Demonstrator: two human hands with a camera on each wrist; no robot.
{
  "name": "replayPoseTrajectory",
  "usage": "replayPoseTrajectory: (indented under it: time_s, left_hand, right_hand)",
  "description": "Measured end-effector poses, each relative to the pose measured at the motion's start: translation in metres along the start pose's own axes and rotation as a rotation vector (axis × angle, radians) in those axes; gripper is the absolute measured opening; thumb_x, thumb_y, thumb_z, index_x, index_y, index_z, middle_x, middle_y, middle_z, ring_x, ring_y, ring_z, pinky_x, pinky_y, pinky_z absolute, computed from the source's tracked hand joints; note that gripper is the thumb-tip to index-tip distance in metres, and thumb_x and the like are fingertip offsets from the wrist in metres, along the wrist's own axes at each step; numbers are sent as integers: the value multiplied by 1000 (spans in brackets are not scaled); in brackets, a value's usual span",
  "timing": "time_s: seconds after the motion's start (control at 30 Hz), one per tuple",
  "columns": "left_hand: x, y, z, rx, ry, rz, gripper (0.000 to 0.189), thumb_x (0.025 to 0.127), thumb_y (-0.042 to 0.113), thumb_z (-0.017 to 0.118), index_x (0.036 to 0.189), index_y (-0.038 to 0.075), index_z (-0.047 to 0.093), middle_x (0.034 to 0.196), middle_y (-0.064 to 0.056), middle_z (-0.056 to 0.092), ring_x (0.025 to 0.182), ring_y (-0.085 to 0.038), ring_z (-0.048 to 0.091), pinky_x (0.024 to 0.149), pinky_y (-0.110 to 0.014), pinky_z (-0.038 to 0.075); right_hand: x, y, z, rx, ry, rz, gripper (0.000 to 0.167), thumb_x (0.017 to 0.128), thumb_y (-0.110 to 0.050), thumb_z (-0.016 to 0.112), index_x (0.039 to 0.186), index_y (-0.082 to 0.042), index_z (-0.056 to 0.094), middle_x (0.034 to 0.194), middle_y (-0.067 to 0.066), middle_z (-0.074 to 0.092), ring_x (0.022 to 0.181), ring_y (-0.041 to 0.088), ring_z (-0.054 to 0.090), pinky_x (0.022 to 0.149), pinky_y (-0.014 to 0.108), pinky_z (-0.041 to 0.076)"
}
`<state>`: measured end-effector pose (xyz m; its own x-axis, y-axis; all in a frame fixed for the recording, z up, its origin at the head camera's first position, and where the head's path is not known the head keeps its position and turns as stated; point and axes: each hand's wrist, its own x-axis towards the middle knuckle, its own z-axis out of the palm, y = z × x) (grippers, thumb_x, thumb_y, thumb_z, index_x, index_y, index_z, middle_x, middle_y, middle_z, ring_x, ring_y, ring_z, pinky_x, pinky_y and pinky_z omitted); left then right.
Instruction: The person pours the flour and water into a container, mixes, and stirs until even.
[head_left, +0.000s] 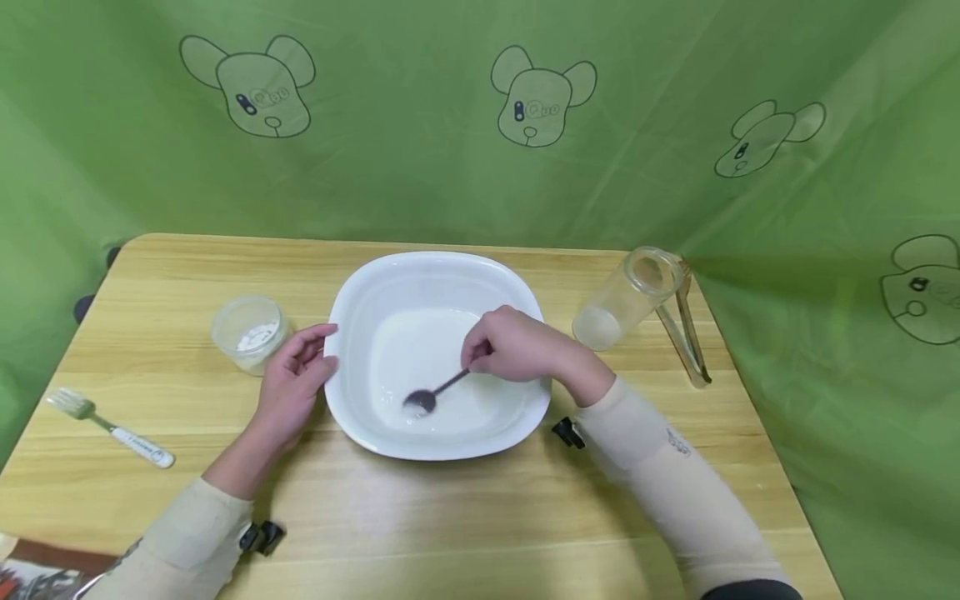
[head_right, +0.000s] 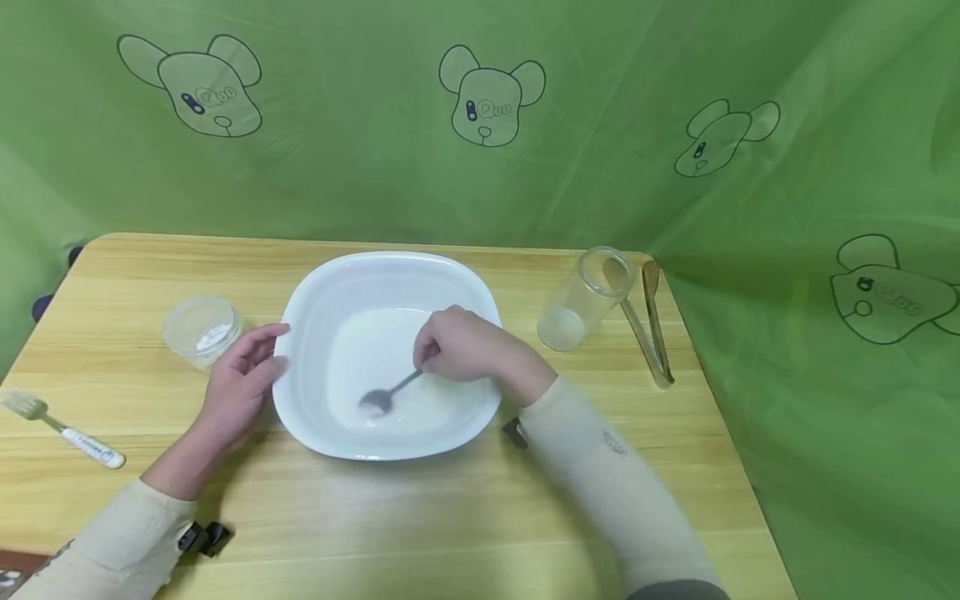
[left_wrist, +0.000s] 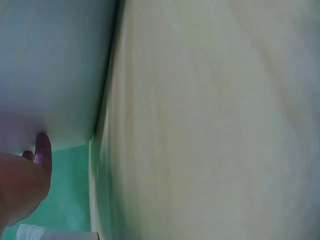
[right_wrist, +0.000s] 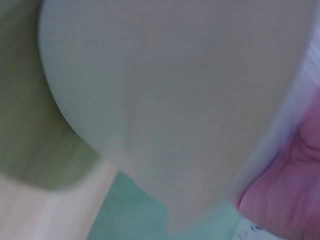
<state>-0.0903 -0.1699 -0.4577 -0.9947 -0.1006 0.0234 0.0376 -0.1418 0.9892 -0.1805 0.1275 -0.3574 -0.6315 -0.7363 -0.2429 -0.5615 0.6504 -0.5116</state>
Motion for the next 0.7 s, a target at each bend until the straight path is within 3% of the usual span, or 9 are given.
replayPoseTrajectory:
  time_s: [0.1, 0.2, 0.3, 0.43, 0.6, 0.7]
  left_hand:
    - [0, 0, 0, 1, 1, 5, 42, 91, -12, 53, 133, -9, 52, 131, -25, 56, 113, -19, 59, 97, -25, 51]
    - [0, 0, 0, 7, 4, 5, 42, 91, -12, 53, 133, -9, 52, 131, -24, 56, 114, -19, 59, 97, -25, 51]
    - [0, 0, 0, 10, 6, 2, 42, 91, -11, 53, 133, -9, 52, 131, -24, 56, 113, -19, 59, 97, -25, 51]
    - [0, -1, 0, 7, 4, 0, 42, 91, -12, 53, 133, -9, 52, 131, -25, 56, 113, -19, 59, 97, -26, 51]
    - [0, 0, 0, 1, 3, 2, 43, 91, -12, 53, 133, -9, 52, 132, -27, 54, 113, -19, 60, 96, -26, 51]
    - [0, 0, 0, 4, 3, 2, 43, 91, -12, 53, 133, -9, 52, 133, -27, 54, 114, -19, 59, 97, -26, 51]
  right_hand:
    - [-8, 2, -11, -75, 17, 104, 15, 87, -4, 69, 82, -15, 77, 72, -9, 64, 69, 15, 57, 67, 31, 51]
    - [-10, 7, -18, -141, 139, 246, 17, 85, -4, 65, 81, -15, 77, 74, -7, 65, 72, 19, 58, 68, 34, 51]
    - [-4, 10, -14, -152, 259, 307, 18, 86, -5, 61, 83, -13, 77, 75, -4, 66, 73, 21, 59, 68, 35, 51]
    - [12, 9, 1, -134, 308, 223, 14, 91, -6, 65, 88, -11, 78, 79, -3, 68, 74, 17, 60, 69, 32, 52]
    - [24, 1, 17, -31, 189, 35, 9, 92, -7, 70, 95, -9, 79, 80, -7, 69, 73, 11, 59, 69, 27, 51]
    - [22, 0, 17, -12, 149, -2, 9, 91, -6, 71, 93, -11, 79, 80, -10, 69, 71, 10, 58, 69, 27, 51]
